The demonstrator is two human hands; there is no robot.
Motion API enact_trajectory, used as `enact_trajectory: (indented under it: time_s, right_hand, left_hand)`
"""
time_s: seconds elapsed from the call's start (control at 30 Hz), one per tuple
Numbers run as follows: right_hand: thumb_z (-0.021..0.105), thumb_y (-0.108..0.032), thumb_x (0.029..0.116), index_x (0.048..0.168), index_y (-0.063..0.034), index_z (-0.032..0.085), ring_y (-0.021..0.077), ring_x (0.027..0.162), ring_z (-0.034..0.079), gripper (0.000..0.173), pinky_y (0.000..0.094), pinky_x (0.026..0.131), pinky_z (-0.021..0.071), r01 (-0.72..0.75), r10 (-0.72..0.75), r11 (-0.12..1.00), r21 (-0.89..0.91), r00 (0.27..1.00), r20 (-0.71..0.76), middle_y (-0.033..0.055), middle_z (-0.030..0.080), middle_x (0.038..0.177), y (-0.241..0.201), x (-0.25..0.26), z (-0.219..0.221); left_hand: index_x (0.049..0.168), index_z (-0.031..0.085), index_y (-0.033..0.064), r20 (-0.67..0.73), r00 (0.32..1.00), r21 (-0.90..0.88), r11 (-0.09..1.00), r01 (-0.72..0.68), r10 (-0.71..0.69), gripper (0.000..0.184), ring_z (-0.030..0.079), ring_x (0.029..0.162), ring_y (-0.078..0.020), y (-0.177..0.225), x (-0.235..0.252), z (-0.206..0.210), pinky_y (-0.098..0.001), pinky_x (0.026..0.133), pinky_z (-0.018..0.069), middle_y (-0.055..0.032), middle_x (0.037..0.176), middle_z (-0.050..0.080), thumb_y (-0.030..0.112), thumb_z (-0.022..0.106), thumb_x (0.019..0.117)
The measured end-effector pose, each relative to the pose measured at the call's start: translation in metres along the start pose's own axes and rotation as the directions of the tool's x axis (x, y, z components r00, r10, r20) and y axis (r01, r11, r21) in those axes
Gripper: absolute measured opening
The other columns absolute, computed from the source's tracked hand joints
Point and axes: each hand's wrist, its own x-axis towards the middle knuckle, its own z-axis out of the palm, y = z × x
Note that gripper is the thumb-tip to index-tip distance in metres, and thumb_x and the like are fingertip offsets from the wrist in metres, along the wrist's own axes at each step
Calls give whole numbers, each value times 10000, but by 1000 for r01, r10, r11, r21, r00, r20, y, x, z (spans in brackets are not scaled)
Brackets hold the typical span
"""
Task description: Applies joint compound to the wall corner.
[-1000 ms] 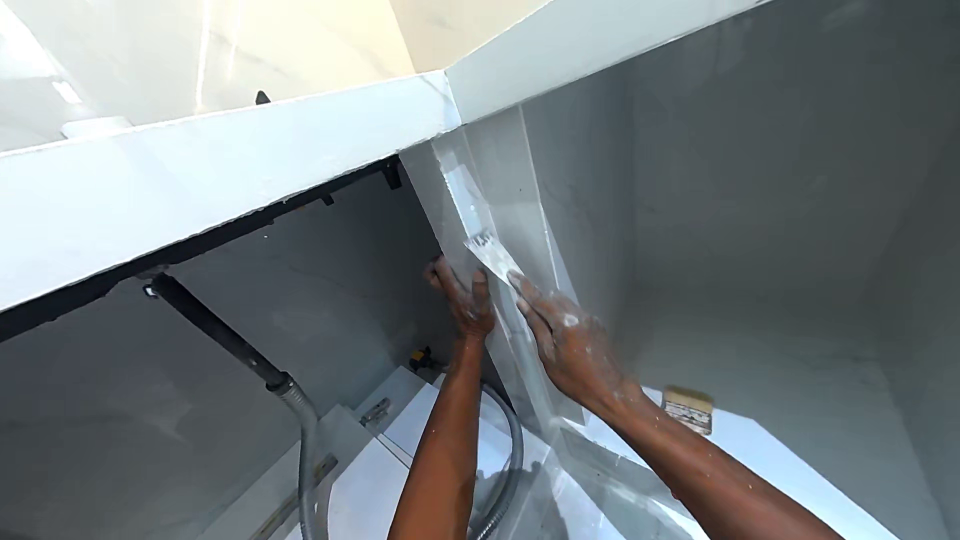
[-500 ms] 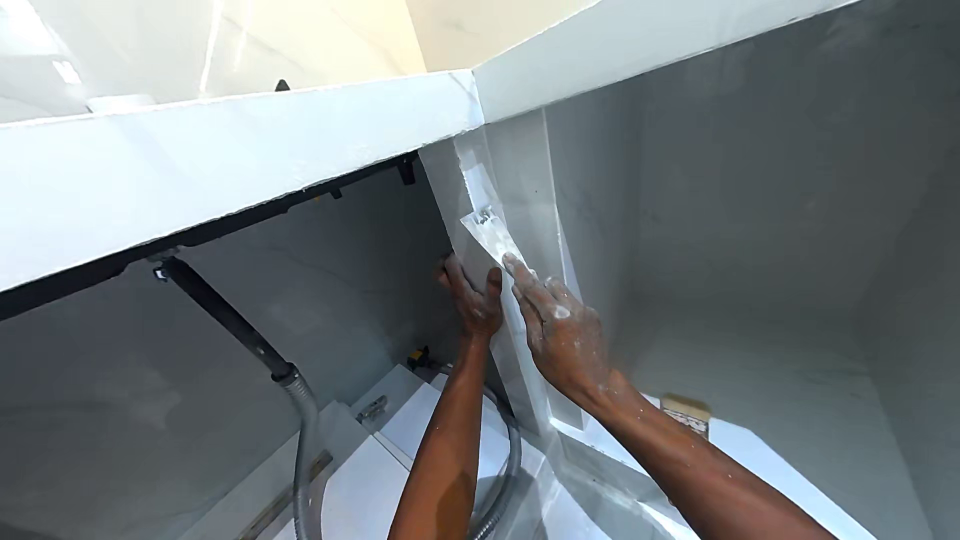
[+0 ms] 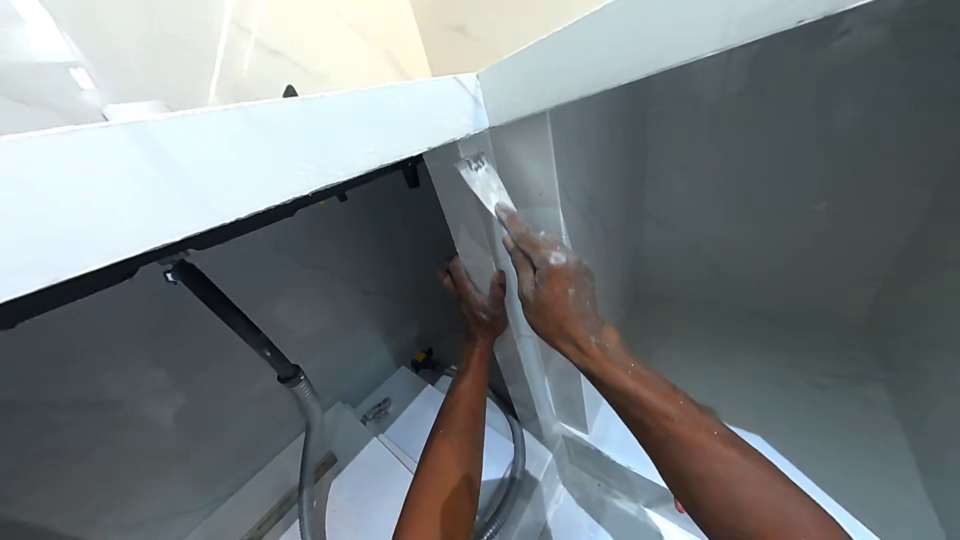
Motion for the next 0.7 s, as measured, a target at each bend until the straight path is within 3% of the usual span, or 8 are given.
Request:
enact_trajectory:
  time_s: [0.1,0.2,0.27,0.37,0.47,0.53,0.7]
  right_hand:
    - [450,-248,1107,1526,-237,528,289,749,685,426,463,582,549,-27,27,1000,7,999,28,137,700,987,0,-2,-6]
    - [478,-256,1095,1495,-245,569,260,687,658,410,429,548,538,-24,25,999,-26,999,22,113,673,908,11,-20,0]
    - [490,-233,1088,1491,-223,573,278,677,665,411,441,541,541,-7,8,999,-45,1000,13,134,682,918,7,-13,0]
    - [466,-248,1101,1502,-218,559,295,680,666,413,451,530,531,-17,17,999,-51,1000,-11,148,683,952,-10,11,-8]
    - [422,-298,1117,1511,-224,546,291,818,706,420,495,659,571,-65,62,996,56,997,49,128,727,1048,-3,4,-11]
    - [430,-321,1113,1506,-242,554,268,842,708,420,497,705,588,-89,81,990,106,993,82,107,725,1041,14,-14,-4]
    - [476,-299,1098,1460,-223,605,290,838,719,392,504,721,592,-25,13,996,88,991,131,123,738,1025,38,-2,-11]
  left_hand:
    - [1441,453,60,1,1000,-13,1000,15,-15,870,491,1249,-234,-1,0,1,-375,998,471,-199,1408,424,736,463,893]
    - [1417,467,68,8,1000,-16,1000,26,-26,846,462,1272,-237,-3,2,2,-377,1024,447,-188,1421,404,729,472,888]
    - [1438,453,38,14,1000,7,1000,23,-23,887,465,1293,-267,-2,1,1,-408,1044,442,-224,1444,406,738,447,893]
    - [1427,456,71,18,999,8,999,38,-39,881,487,1251,-227,-3,2,0,-376,996,478,-188,1403,419,756,459,874]
    - [1413,480,45,0,999,-7,999,39,-39,888,509,1223,-235,-1,4,1,-381,980,489,-201,1374,449,753,460,878]
    - [1409,475,62,-3,999,-11,999,45,-45,905,495,1235,-233,-3,4,3,-383,990,480,-189,1374,441,784,448,864]
    - [1396,472,30,-22,1000,-8,1000,16,-16,975,498,1234,-225,-7,3,4,-367,1004,477,-185,1349,448,839,388,859]
